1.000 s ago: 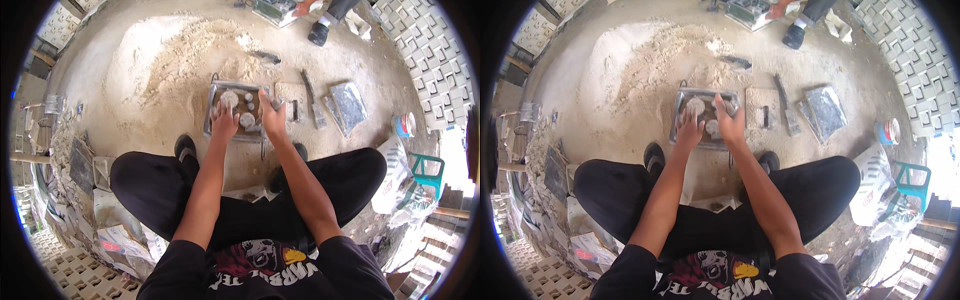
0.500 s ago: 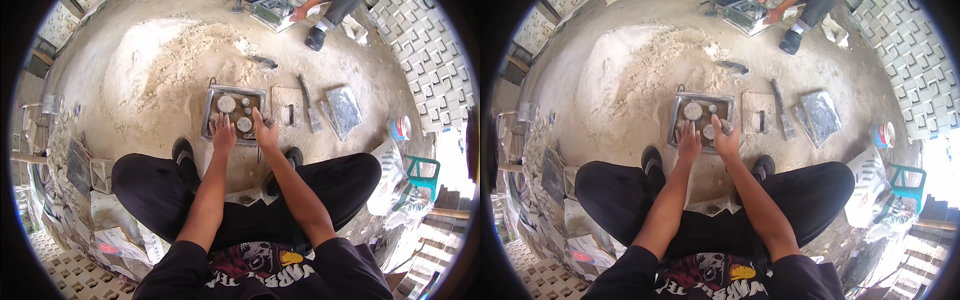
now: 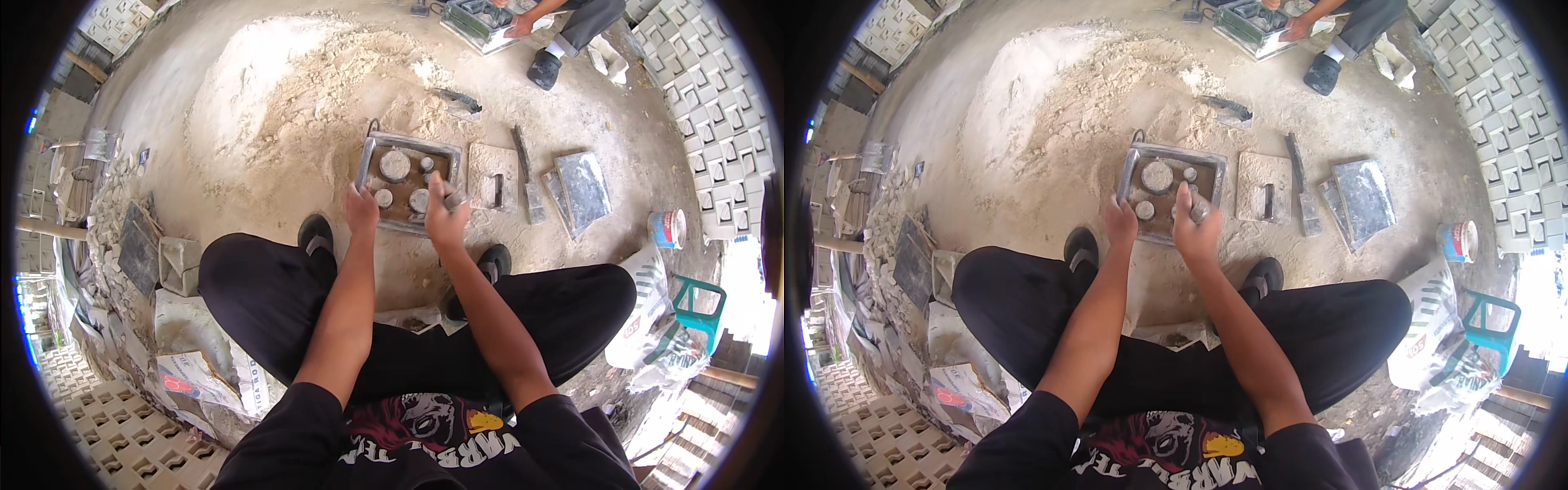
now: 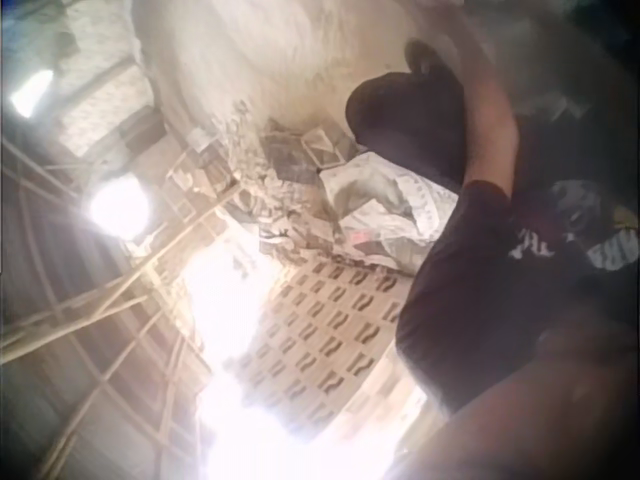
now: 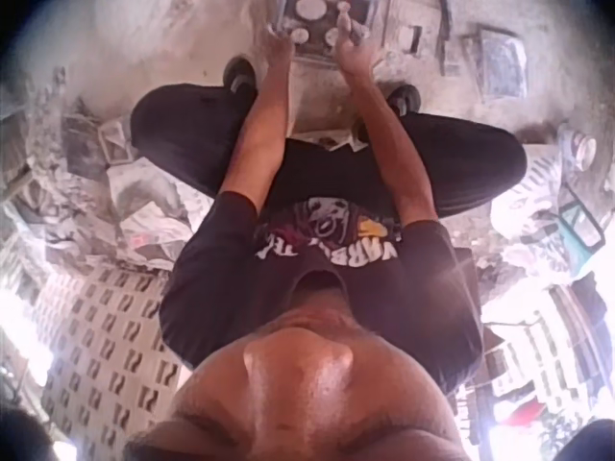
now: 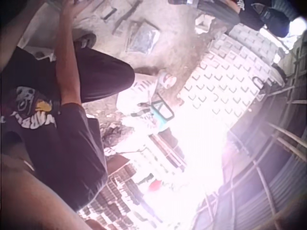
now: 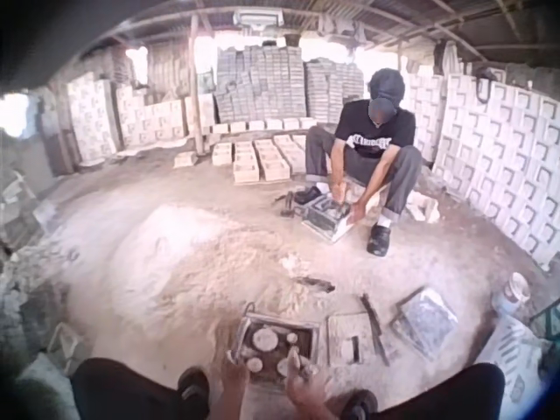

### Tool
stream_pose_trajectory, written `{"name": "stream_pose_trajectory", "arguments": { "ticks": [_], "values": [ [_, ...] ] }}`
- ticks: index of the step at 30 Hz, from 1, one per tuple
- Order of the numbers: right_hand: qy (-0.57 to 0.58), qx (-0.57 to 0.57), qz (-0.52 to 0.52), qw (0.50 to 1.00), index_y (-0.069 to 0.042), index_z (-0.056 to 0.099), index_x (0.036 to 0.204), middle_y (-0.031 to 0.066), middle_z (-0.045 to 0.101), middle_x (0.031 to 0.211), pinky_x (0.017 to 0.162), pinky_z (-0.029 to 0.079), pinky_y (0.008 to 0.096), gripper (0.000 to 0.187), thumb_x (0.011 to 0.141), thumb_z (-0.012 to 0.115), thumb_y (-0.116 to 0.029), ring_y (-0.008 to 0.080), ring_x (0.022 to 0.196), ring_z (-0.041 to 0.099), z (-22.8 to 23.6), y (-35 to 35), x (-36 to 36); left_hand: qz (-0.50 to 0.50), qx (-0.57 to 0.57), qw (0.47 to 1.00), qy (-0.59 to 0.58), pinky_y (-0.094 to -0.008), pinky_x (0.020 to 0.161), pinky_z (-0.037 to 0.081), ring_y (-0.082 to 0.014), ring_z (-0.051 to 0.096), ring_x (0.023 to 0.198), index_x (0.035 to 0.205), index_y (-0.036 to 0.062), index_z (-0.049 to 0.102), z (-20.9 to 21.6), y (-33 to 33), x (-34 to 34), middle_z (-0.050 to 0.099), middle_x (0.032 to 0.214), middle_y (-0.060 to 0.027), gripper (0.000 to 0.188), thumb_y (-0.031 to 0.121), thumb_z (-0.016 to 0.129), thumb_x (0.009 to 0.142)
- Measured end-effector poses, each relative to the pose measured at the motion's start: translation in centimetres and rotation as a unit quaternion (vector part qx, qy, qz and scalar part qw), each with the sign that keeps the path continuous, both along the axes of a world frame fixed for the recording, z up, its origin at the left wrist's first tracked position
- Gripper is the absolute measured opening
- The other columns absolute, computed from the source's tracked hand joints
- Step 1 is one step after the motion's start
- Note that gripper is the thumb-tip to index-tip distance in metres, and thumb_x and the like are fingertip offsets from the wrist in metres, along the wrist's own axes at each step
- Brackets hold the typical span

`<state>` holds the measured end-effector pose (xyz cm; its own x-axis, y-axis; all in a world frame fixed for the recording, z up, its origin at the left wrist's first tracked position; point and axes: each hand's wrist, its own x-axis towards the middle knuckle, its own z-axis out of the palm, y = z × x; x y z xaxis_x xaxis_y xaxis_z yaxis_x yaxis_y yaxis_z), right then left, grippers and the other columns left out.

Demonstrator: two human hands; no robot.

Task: The person fills a metal mold with a mixture of sand and powder, levels it off, and compacts it by hand using a small tool.

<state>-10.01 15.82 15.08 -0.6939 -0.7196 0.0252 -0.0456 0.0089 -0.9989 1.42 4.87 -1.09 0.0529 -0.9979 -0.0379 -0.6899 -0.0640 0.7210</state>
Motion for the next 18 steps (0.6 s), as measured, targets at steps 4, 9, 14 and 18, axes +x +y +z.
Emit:
{"name": "stream_pose_trajectory", "arguments": {
  "ticks": [4,9,14,18],
  "values": [
    [-0.032,0.03,-0.018,0.999,-0.001,0.051,0.062,-0.0033,0.045,0.054,0.048,0.032,0.0292,0.041,0.095,0.057,-0.025,0.0061,0.055,0.037,0.5,-1.6,0.0,-0.049,0.034,0.998,-0.022,-0.0469,0.088,0.045,-0.041,0.059,0.105,0.126,-0.0011,0.051,0.5,0.1,1.2,0.062,0.111,-0.0259,0.042,0.023,0.049,0.091],
    [0.011,-0.005,0.009,1.0,0.001,0.053,0.062,0.0019,0.045,0.054,0.049,0.034,0.0318,0.04,0.094,0.059,-0.024,0.007,0.056,0.038,-4.0,-1.5,-0.4,-0.106,0.035,0.994,0.006,-0.0447,0.085,0.048,-0.0411,0.062,0.098,0.121,-0.0018,0.056,-0.1,-1.1,1.7,0.065,0.101,-0.0249,0.039,0.02,0.054,0.088],
    [-0.028,0.025,-0.024,0.999,-0.005,0.057,0.066,-0.0072,0.047,0.057,0.045,0.031,0.0221,0.033,0.093,0.062,-0.023,0.0025,0.052,0.041,1.2,-3.5,1.4,-0.086,0.076,0.984,0.134,-0.0389,0.083,0.049,-0.0325,0.065,0.095,0.116,-0.0003,0.061,-3.5,-1.7,4.6,0.067,0.099,-0.0209,0.035,0.019,0.057,0.087],
    [-0.006,0.0,0.017,1.0,-0.005,0.056,0.062,-0.0059,0.047,0.057,0.049,0.033,0.0239,0.038,0.093,0.062,-0.027,0.0036,0.055,0.041,-0.1,-2.8,1.4,-0.097,0.065,0.978,0.171,-0.0356,0.081,0.05,-0.0269,0.067,0.092,0.114,-0.0023,0.062,-5.2,-2.7,5.1,0.069,0.098,-0.018,0.034,0.017,0.057,0.087]
  ]
}}
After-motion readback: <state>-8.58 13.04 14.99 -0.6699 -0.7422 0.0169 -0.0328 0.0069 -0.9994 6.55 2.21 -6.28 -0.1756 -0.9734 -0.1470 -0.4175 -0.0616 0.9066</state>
